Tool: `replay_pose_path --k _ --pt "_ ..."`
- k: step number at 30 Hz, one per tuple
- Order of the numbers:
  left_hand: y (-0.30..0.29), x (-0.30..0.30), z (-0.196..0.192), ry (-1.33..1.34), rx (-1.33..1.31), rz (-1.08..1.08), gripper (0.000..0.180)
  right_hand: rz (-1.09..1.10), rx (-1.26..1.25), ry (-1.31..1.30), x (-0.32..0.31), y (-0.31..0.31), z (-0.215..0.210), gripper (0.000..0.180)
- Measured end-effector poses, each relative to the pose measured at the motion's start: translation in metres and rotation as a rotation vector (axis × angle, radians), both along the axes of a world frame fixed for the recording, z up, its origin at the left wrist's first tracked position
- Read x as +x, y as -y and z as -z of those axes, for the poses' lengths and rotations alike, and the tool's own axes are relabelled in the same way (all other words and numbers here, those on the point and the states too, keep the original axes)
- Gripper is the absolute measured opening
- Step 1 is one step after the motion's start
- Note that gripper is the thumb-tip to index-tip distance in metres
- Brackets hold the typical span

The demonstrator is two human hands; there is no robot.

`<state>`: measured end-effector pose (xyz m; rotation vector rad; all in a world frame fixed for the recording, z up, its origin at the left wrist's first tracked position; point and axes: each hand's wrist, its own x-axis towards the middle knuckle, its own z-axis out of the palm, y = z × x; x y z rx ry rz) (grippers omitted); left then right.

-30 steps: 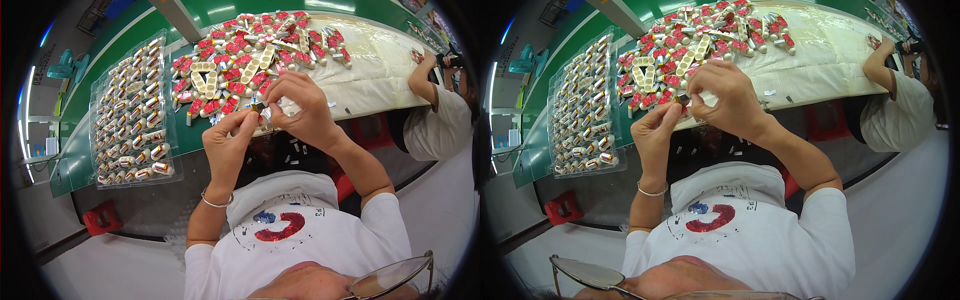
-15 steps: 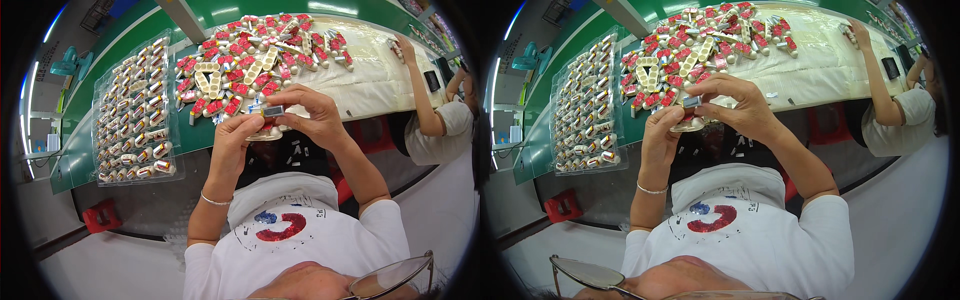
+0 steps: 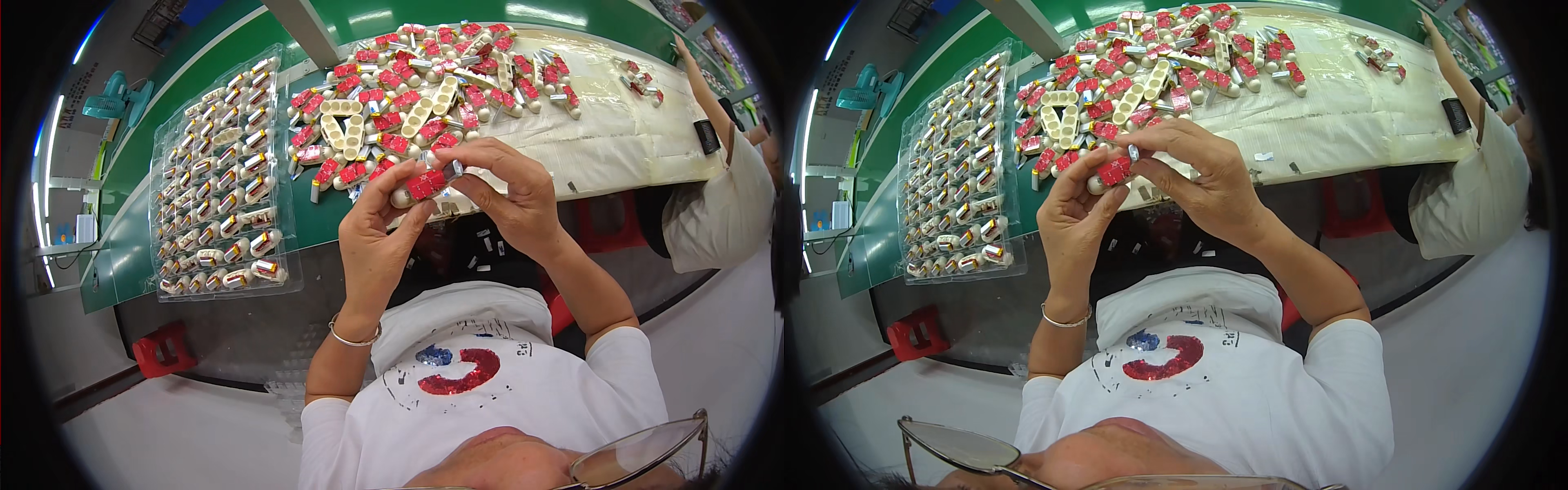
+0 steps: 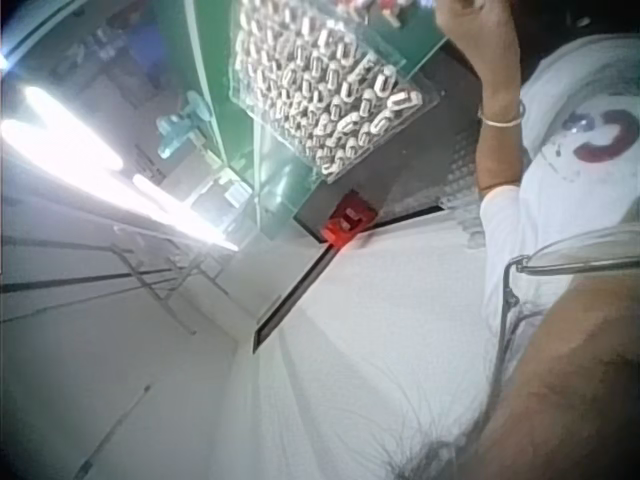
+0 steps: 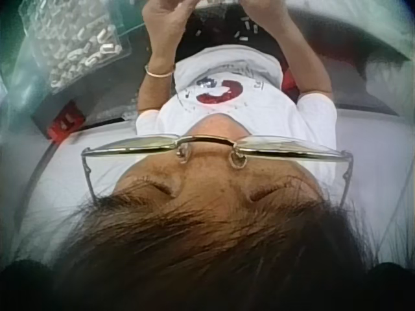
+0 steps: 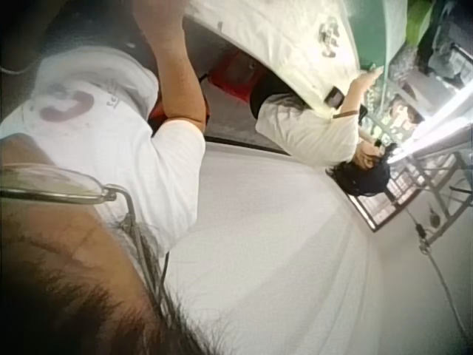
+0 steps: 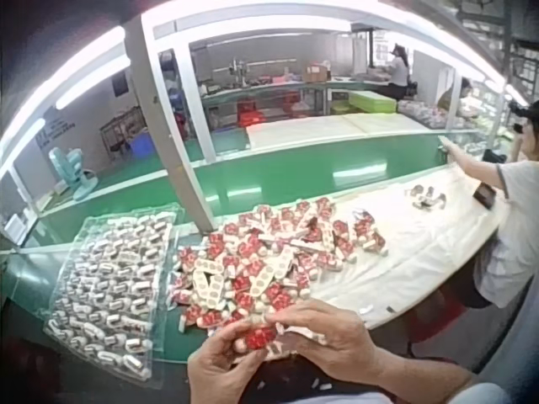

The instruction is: The person repeatedly picks small cylindrical items from a pile on a green table, wraps them with a small foil strip, and places them into a clear plastic tray. The person also moves a full tray aside and brings a new empty tray into view to continue filling it.

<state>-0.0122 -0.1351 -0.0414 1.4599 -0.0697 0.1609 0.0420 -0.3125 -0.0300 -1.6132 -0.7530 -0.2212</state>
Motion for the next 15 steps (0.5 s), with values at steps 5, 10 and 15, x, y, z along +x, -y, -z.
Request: replay_pose_path --k 5,10,15 --pt "-0.002 -0.002 0.000 0.003 -0.036 -0.050 0.033 0.047 -0.158 0.103 -0.004 -0.001 -0.009 0.033" --pt "-0.002 -0.006 -0.005 0.000 -0.056 -0.031 0.030 0.080 -0.247 0.218 -0.003 -0.007 -0.005 0.035" --pt "0.003 -0.010 -0.010 0.009 -0.085 -0.070 0.032 0.086 -0.268 0.286 -0.003 -0.007 -0.004 0.035"
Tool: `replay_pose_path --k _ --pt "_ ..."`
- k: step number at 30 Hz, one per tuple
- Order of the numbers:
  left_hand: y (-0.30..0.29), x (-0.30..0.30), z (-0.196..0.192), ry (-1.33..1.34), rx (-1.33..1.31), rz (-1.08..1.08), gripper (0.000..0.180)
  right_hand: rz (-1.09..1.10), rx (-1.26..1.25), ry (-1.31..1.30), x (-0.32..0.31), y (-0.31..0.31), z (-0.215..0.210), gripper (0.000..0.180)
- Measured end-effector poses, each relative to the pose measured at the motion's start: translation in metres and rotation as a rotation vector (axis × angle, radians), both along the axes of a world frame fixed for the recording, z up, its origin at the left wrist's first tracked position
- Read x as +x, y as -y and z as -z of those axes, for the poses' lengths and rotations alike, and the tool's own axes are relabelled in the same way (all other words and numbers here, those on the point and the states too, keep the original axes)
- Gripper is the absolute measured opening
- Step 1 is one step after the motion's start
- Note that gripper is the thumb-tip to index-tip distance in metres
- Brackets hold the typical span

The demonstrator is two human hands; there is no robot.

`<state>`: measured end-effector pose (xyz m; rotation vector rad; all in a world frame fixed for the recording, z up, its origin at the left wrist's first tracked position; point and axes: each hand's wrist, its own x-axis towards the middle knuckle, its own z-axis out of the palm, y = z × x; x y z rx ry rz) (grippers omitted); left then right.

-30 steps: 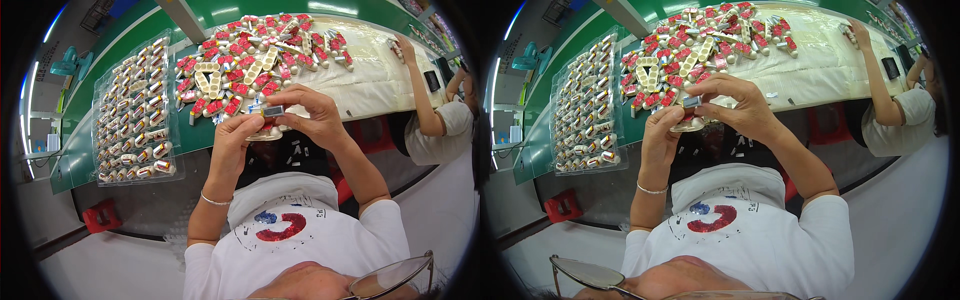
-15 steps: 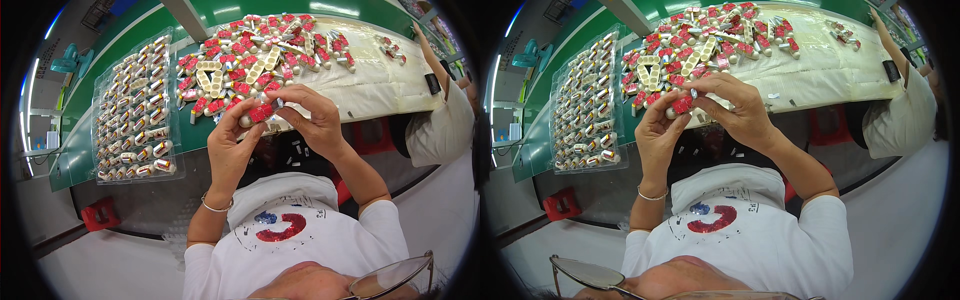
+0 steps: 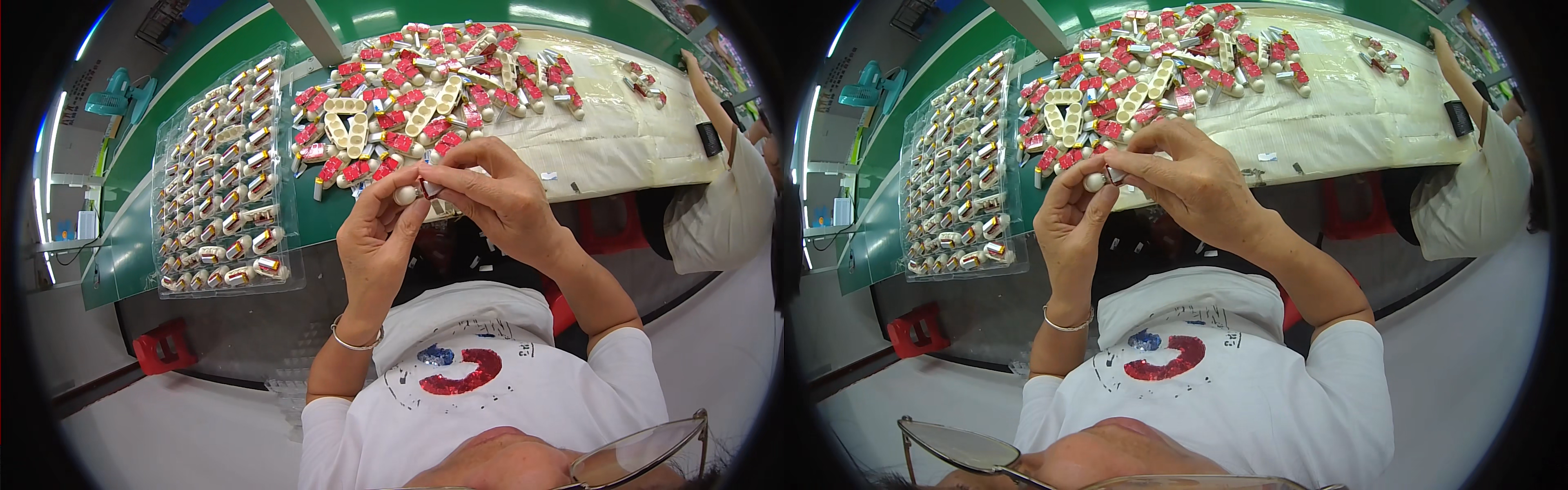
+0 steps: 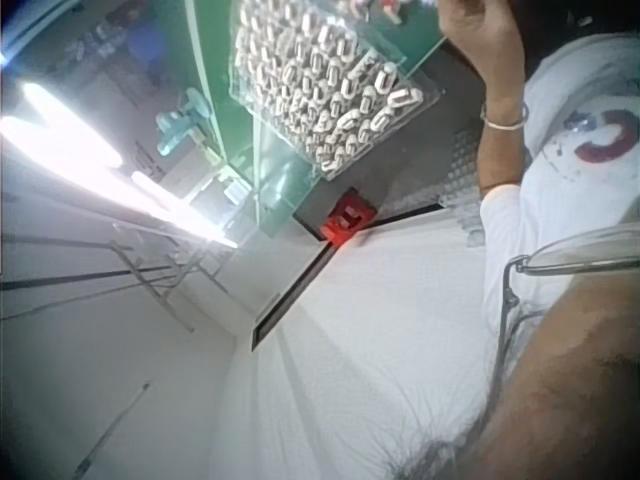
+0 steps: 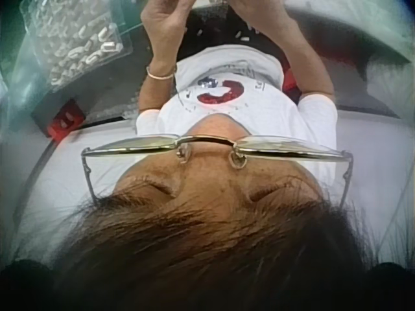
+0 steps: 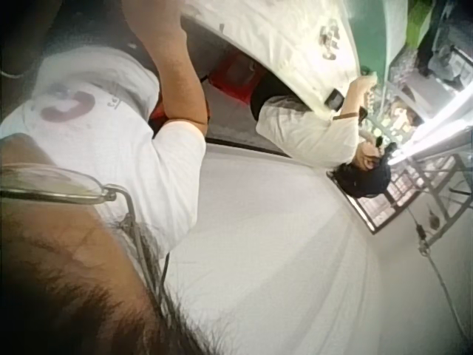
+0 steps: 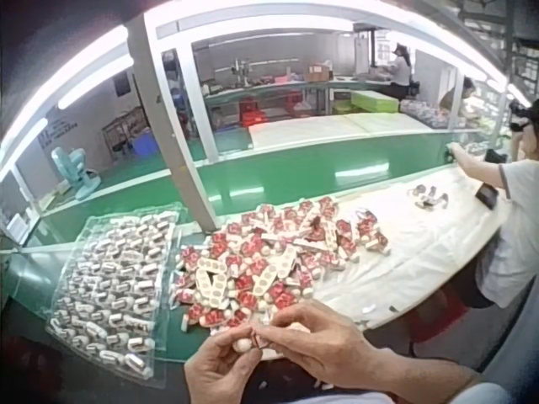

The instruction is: The person repeatedly picks small cylindrical items from a pile on a green table, wraps them with a small foil strip, and places them into a clear plastic tray. The person also moves a full tray aside and brings a new empty tray into view to continue filling it.

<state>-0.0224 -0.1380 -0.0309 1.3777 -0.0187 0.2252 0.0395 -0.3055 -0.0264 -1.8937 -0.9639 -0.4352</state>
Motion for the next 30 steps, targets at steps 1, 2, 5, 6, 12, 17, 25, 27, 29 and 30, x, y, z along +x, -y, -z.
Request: replay_pose_path --k 1,2,5,6,12,17,25,27,29,30 --pt "0.000 0.000 -0.001 0.003 -0.002 0.001 0.033 0.000 0.006 0.001 0.000 0.000 0.001 0.035" --pt "0.000 -0.001 -0.002 0.000 -0.011 0.011 0.033 0.001 0.011 0.002 0.000 0.000 0.001 0.034" --pt "0.000 -0.001 -0.003 -0.003 -0.030 0.028 0.033 0.004 0.022 -0.007 -0.001 0.001 0.002 0.033" --pt "0.000 -0.001 -0.003 -0.001 -0.032 0.024 0.032 0.005 0.024 -0.011 -0.002 0.001 0.002 0.032" --pt "-0.001 -0.003 -0.001 -0.003 -0.005 0.038 0.028 0.009 0.000 -0.022 -0.002 0.002 -0.002 0.030" --pt "0.002 -0.002 0.002 -0.003 0.021 0.022 0.028 0.038 -0.037 -0.032 -0.007 0.003 -0.004 0.030" --pt "0.007 0.007 0.007 -0.060 -0.040 0.002 0.025 0.118 -0.112 0.017 -0.009 0.002 -0.002 0.033" --pt "0.008 0.009 0.006 -0.035 -0.088 -0.012 0.023 0.048 -0.012 -0.058 -0.005 0.004 0.003 0.036" --pt "0.007 0.008 0.008 0.017 -0.145 -0.017 0.024 -0.003 0.157 -0.214 -0.008 0.004 0.000 0.041" --pt "0.007 0.008 0.007 0.019 -0.159 -0.016 0.024 -0.028 0.241 -0.293 -0.009 0.004 0.000 0.043"
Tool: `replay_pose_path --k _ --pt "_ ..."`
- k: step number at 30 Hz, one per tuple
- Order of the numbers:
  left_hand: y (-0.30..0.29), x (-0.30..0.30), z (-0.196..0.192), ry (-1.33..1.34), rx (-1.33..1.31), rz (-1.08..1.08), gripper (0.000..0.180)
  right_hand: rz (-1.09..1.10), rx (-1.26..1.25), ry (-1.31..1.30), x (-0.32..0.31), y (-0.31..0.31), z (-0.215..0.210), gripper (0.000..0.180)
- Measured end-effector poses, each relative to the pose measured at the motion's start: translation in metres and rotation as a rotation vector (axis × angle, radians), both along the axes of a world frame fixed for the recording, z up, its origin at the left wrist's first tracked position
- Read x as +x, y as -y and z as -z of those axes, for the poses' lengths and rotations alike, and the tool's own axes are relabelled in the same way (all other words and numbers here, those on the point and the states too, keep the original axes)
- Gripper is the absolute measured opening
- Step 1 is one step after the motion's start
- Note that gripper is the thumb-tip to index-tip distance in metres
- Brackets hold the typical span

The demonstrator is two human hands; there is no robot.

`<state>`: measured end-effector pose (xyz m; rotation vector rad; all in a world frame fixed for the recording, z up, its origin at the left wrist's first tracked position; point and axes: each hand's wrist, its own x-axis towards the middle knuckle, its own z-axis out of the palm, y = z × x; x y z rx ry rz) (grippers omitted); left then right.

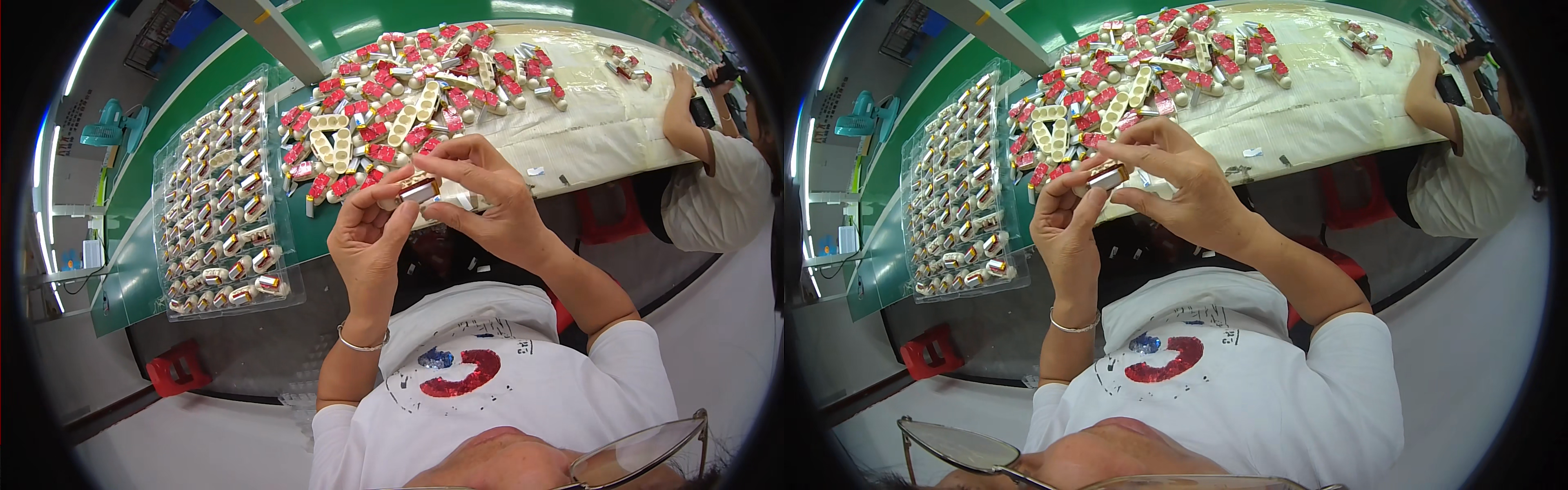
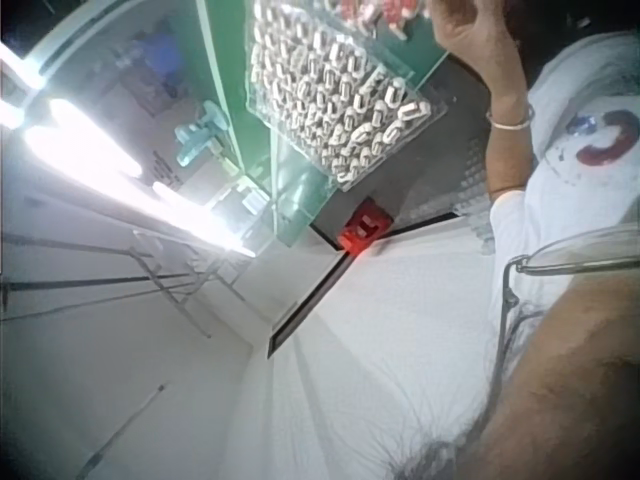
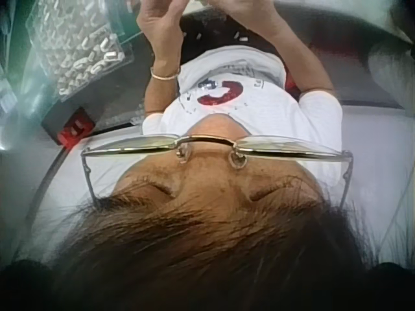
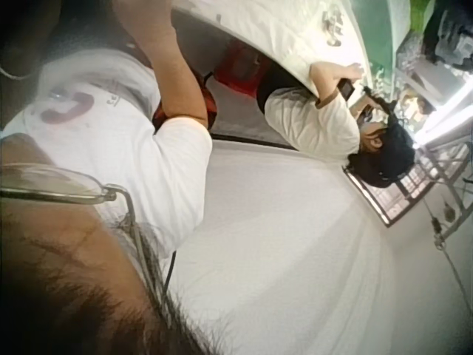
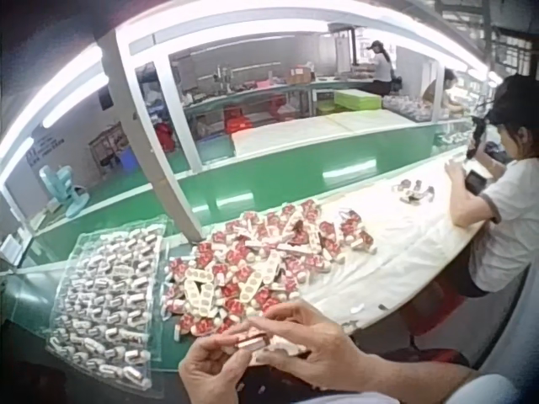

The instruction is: The person repeatedly picks small cylindrical items from a pile on a green table, wraps them with a small foil strip, and places them into a clear plastic tray. The person also moves a full tray aside and brings a new empty tray into view to continue filling it.

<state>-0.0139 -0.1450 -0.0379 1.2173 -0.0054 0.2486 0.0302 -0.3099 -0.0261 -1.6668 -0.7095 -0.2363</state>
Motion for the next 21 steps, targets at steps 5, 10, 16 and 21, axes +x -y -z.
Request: replay_pose_path --k 5,10,16,21 --pt "-0.005 0.001 0.003 -0.015 -0.071 0.023 0.026 -0.061 0.014 -0.111 -0.002 0.007 0.004 0.044" --pt "-0.004 0.000 -0.004 -0.122 -0.250 0.067 0.026 -0.137 0.101 -0.230 -0.004 0.005 0.007 0.036" --pt "-0.008 0.000 -0.006 -0.214 -0.378 0.126 0.023 -0.192 0.246 -0.363 -0.005 0.002 0.012 0.033" --pt "-0.008 0.000 -0.005 -0.226 -0.378 0.117 0.022 -0.114 0.316 -0.450 -0.010 0.000 0.005 0.016"
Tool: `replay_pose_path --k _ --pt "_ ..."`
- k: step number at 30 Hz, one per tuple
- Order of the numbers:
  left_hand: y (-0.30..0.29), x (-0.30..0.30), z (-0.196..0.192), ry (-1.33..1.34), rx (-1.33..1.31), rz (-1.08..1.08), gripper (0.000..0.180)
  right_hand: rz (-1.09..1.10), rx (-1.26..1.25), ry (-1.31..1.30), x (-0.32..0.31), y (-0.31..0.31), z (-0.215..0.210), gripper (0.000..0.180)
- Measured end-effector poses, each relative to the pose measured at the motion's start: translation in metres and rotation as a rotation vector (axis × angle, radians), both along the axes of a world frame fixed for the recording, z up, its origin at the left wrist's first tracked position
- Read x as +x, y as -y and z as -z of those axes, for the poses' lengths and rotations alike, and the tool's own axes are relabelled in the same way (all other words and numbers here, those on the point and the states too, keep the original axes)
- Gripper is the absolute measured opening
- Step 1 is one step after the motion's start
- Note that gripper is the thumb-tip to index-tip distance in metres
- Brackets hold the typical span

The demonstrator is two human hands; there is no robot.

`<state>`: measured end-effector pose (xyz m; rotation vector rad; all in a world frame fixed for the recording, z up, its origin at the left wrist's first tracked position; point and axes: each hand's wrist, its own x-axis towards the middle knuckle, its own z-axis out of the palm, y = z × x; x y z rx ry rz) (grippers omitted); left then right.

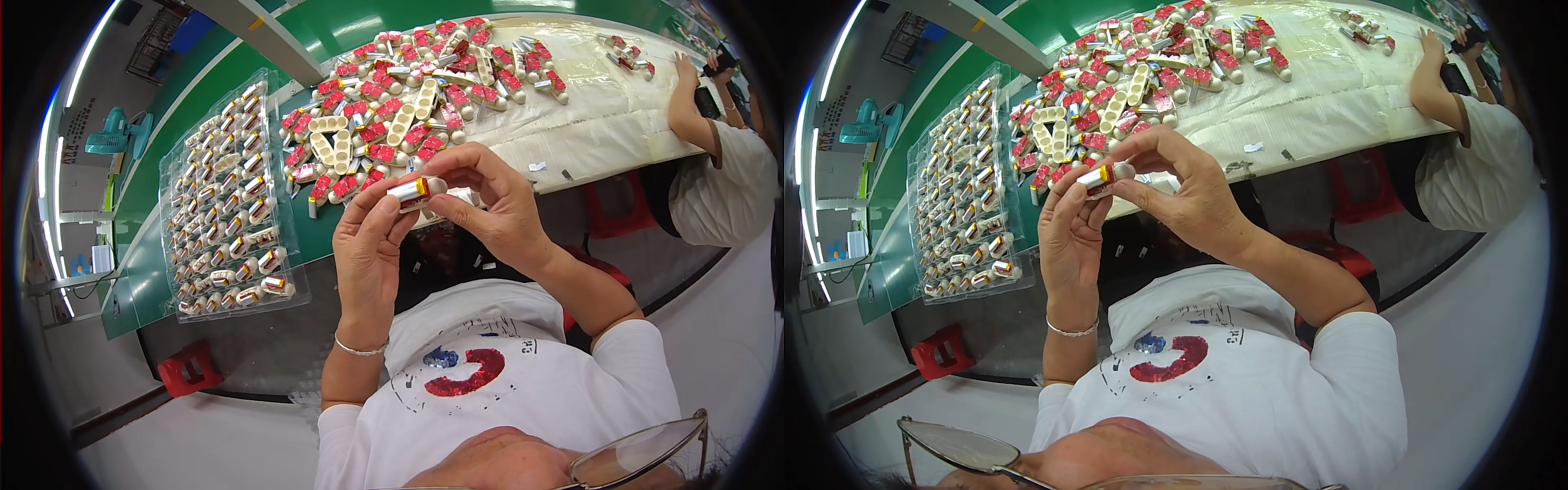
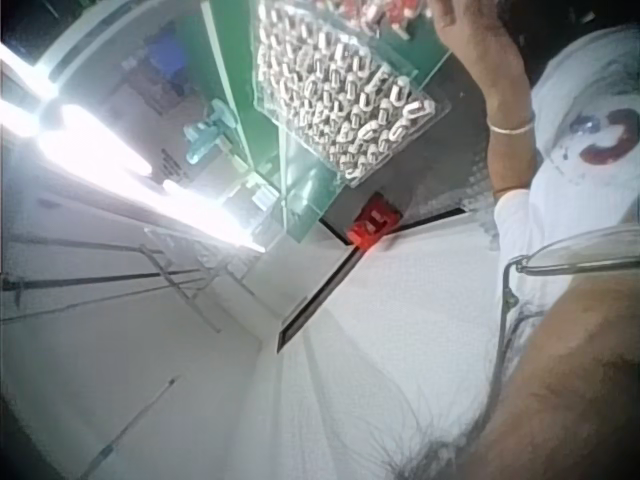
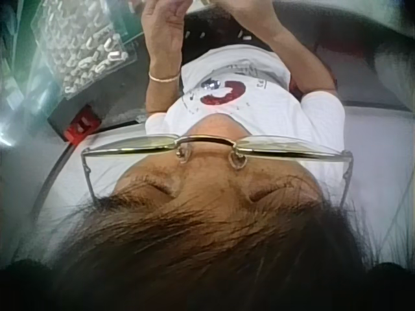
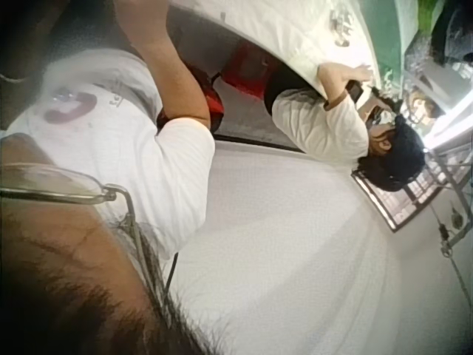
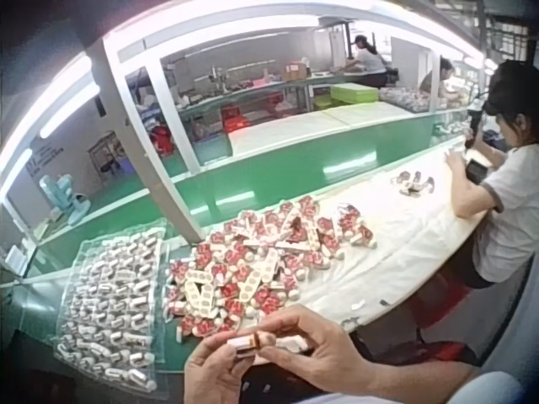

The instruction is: The person repeatedly picks small cylindrical items from a pile on a green table, wraps them with a small foil strip, and places them into a clear plastic tray. The person also moves a full tray aside and brings a new empty tray into view to continue filling it.

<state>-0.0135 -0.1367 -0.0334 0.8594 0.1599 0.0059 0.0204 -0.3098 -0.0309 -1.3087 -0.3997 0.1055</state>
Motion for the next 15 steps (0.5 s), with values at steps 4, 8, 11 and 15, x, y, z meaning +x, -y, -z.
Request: replay_pose_path --k 4,8,11,15 --pt "0.0060 0.0001 -0.0034 0.043 0.090 -0.045 0.023 0.124 -0.175 0.229 0.0023 -0.0004 -0.0014 0.012" --pt "0.0098 -0.0024 -0.0057 0.097 0.253 -0.095 0.024 0.147 -0.262 0.295 0.0041 -0.0005 -0.0026 0.014" --pt "0.0098 -0.0039 -0.0040 0.137 0.327 -0.116 0.024 0.137 -0.265 0.274 0.0045 0.0004 -0.0019 0.012" --pt "0.0083 -0.0058 -0.0015 0.199 0.366 -0.143 0.024 0.117 -0.263 0.254 0.0038 0.0010 -0.0045 0.010"
